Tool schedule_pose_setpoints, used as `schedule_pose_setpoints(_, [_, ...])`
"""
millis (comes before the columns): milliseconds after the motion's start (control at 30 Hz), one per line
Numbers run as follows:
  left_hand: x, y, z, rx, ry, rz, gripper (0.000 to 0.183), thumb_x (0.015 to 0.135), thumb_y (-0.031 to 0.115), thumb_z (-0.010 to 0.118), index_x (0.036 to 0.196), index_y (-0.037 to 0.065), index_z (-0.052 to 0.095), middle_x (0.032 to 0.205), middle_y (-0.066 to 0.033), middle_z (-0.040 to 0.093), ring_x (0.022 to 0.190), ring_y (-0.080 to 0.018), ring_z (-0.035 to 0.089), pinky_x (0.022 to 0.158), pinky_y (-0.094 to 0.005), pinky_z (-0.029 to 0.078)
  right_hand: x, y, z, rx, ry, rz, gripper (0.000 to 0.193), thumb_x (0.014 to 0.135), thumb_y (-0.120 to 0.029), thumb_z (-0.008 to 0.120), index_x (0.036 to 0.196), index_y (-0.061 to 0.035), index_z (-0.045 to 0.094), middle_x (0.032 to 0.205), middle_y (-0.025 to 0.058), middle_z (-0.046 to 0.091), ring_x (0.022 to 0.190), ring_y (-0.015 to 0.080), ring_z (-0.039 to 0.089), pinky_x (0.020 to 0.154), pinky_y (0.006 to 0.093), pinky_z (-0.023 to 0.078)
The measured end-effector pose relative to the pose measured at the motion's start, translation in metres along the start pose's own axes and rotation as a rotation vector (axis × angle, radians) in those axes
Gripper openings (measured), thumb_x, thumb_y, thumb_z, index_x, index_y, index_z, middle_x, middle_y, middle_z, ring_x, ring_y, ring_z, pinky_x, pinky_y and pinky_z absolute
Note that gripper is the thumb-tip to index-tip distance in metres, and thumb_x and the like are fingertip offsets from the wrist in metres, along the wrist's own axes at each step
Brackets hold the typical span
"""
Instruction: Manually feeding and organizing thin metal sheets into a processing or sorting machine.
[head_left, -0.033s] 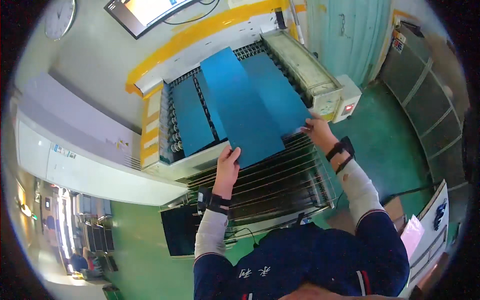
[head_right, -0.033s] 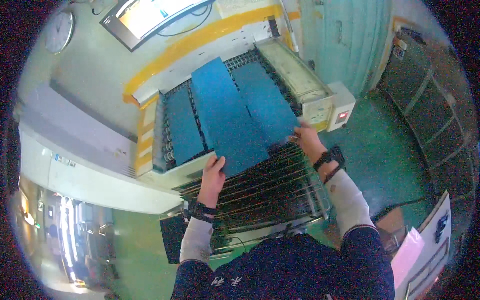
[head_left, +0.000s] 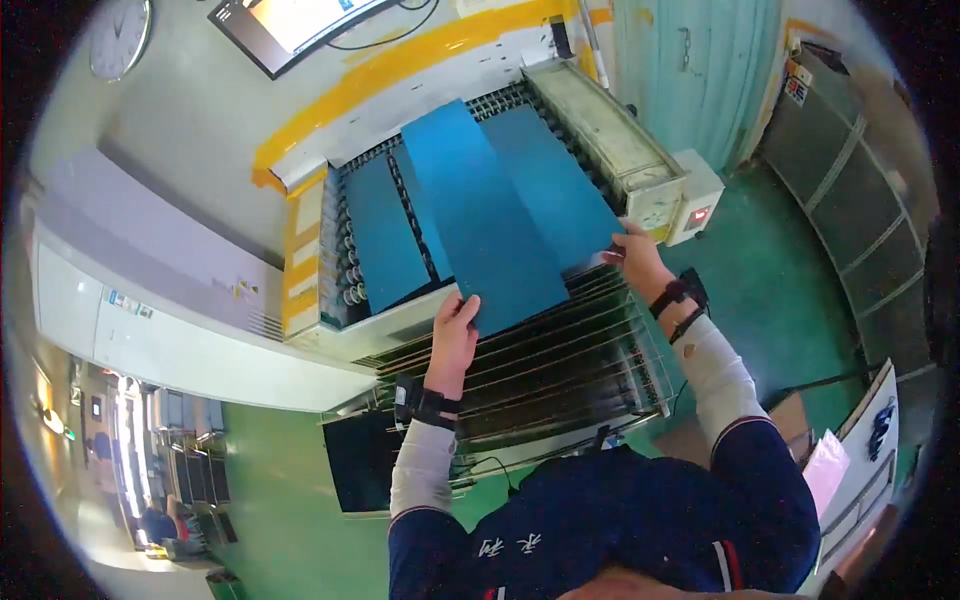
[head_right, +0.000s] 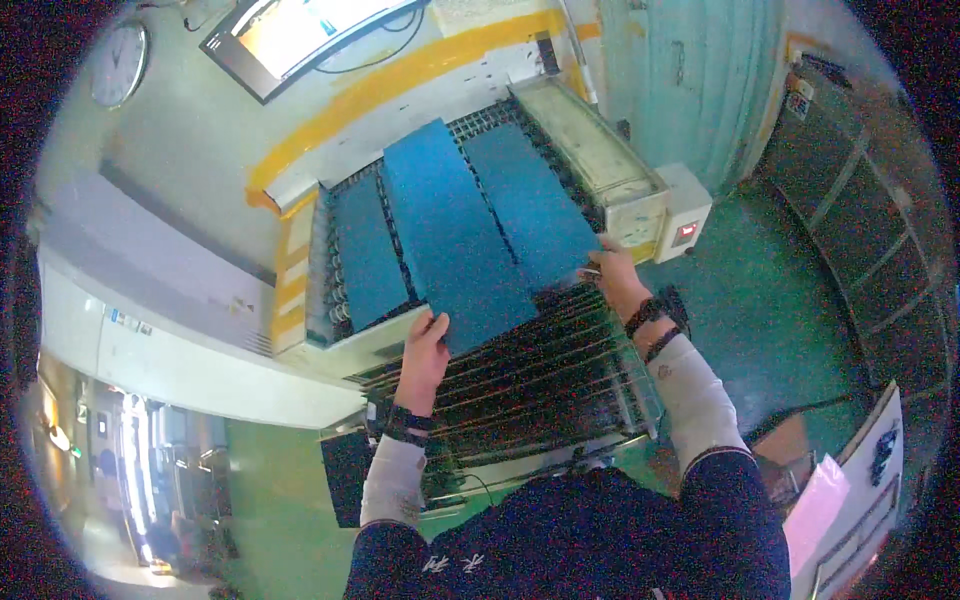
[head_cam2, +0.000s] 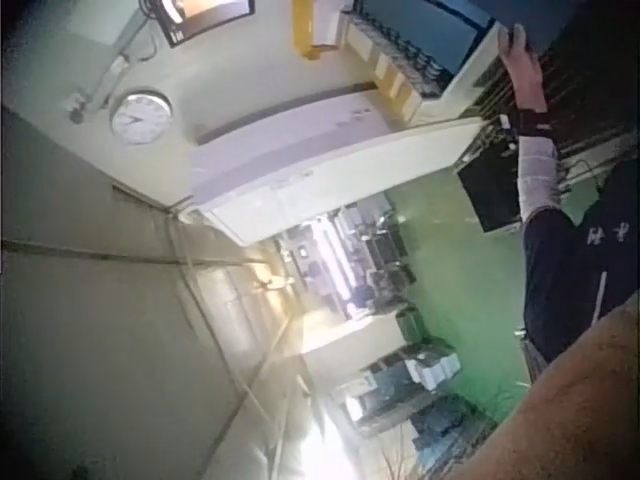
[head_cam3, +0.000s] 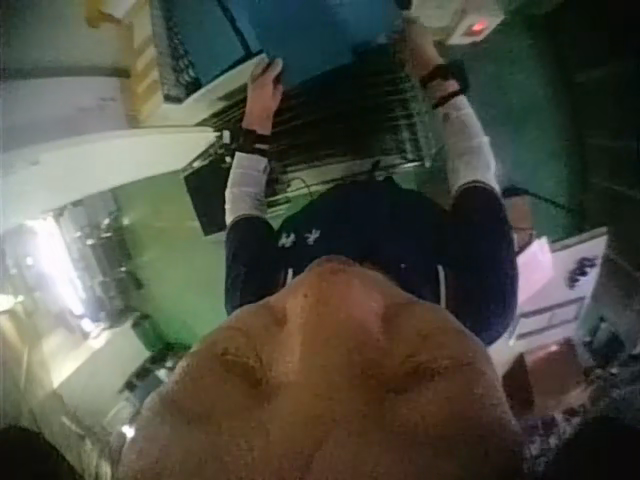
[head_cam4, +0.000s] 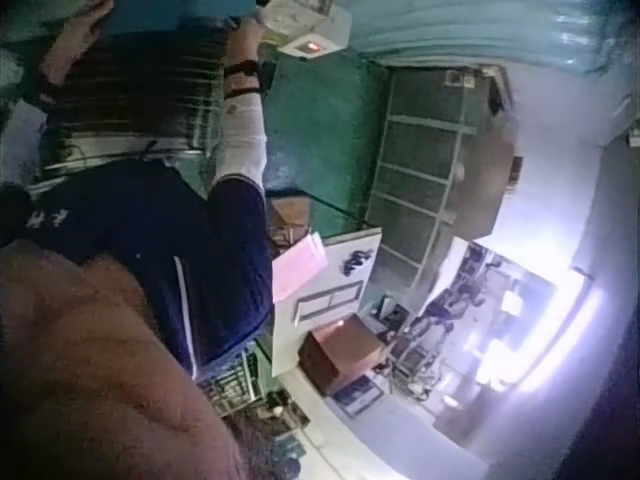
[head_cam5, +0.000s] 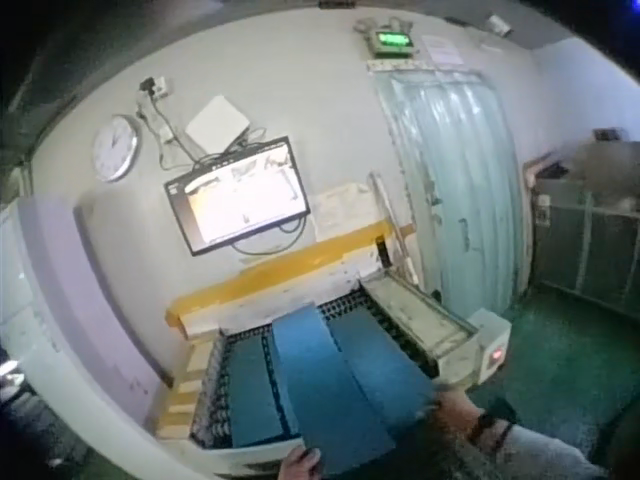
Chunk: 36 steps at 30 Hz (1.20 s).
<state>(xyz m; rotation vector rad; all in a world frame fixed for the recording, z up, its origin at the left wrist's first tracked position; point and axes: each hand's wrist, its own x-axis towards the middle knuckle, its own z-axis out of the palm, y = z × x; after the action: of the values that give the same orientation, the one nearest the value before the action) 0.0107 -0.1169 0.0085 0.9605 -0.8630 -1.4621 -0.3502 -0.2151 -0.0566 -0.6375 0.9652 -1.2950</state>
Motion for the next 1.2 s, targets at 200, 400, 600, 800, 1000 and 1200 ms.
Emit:
schedule_pose_setpoints(200, [0.003, 0.005, -0.019, -0.083, 0.102, -0.02, 0.018, 0.098, 0.01, 0.067, 0.114, 0.002, 0.065, 0.11, -0.0029, 0.068, 0.101, -0.0135, 0.063, 0.084, -0.0304, 0.05, -0.035, 0.013, 0.032, -0.483, 0.337, -0.253, 0.054, 0.091, -0.011, 0.067, 0.141, -0.0012, 0.047, 0.09, 0.007, 0.063, 0.053, 0.0202, 0.06, 0.044, 0.0284, 0.048])
schedule_pose_setpoints(400, [0.03, -0.026, -0.004, -0.04, 0.076, -0.08, 0.016, 0.095, 0.014, 0.071, 0.11, 0.01, 0.067, 0.097, 0.0026, 0.064, 0.09, -0.0117, 0.059, 0.074, -0.0278, 0.045, -0.098, 0.013, 0.066, -0.013, -0.078, 0.183, 0.041, 0.098, -0.018, 0.066, 0.135, -0.0068, 0.053, 0.105, 0.0043, 0.065, 0.095, 0.0184, 0.065, 0.073, 0.0363, 0.056])
schedule_pose_setpoints(600, [0.074, -0.026, 0.022, 0.426, -0.025, 0.093, 0.024, 0.099, 0.029, 0.066, 0.091, 0.006, 0.062, 0.073, 0.0036, 0.054, 0.061, -0.0105, 0.05, 0.053, -0.0318, 0.037, -0.05, 0.035, 0.051, 0.084, -0.066, 0.118, 0.056, 0.098, -0.008, 0.064, 0.147, 0.0006, 0.04, 0.115, 0.007, 0.059, 0.098, 0.0218, 0.062, 0.078, 0.0446, 0.057])
schedule_pose_setpoints(800, [0.134, 0.002, -0.035, 1.53, 0.158, 0.838, 0.038, 0.096, 0.041, 0.064, 0.123, 0.015, 0.068, 0.128, -0.0123, 0.066, 0.12, -0.0396, 0.057, 0.1, -0.0556, 0.041, -0.02, 0.026, 0.054, 0.021, -0.017, 0.081, 0.067, 0.096, -0.005, 0.065, 0.154, -0.0001, 0.031, 0.127, 0.0098, 0.052, 0.103, 0.0213, 0.059, 0.077, 0.0441, 0.058])
schedule_pose_setpoints(1000, [0.134, 0.02, -0.096, 1.812, 0.191, 0.208, 0.072, 0.092, 0.071, 0.051, 0.151, 0.03, 0.048, 0.165, -0.0089, 0.03, 0.15, -0.0479, 0.022, 0.115, -0.0727, 0.015, -0.002, 0.01, 0.075, -0.044, 0.034, 0.112, 0.07, 0.096, -0.007, 0.066, 0.155, -0.0046, 0.03, 0.12, 0.0046, 0.055, 0.1, 0.0202, 0.059, 0.078, 0.042, 0.057])
schedule_pose_setpoints(1200, [0.105, 0.023, -0.13, 1.807, 0.198, 0.297, 0.074, 0.089, 0.072, 0.055, 0.152, 0.032, 0.047, 0.165, -0.0065, 0.031, 0.149, -0.0469, 0.022, 0.113, -0.0748, 0.016, 0.033, 0.023, 0.099, -0.026, -0.043, 0.123, 0.071, 0.095, -0.008, 0.068, 0.155, -0.0019, 0.03, 0.125, 0.0095, 0.055, 0.101, 0.0229, 0.059, 0.077, 0.0436, 0.058])
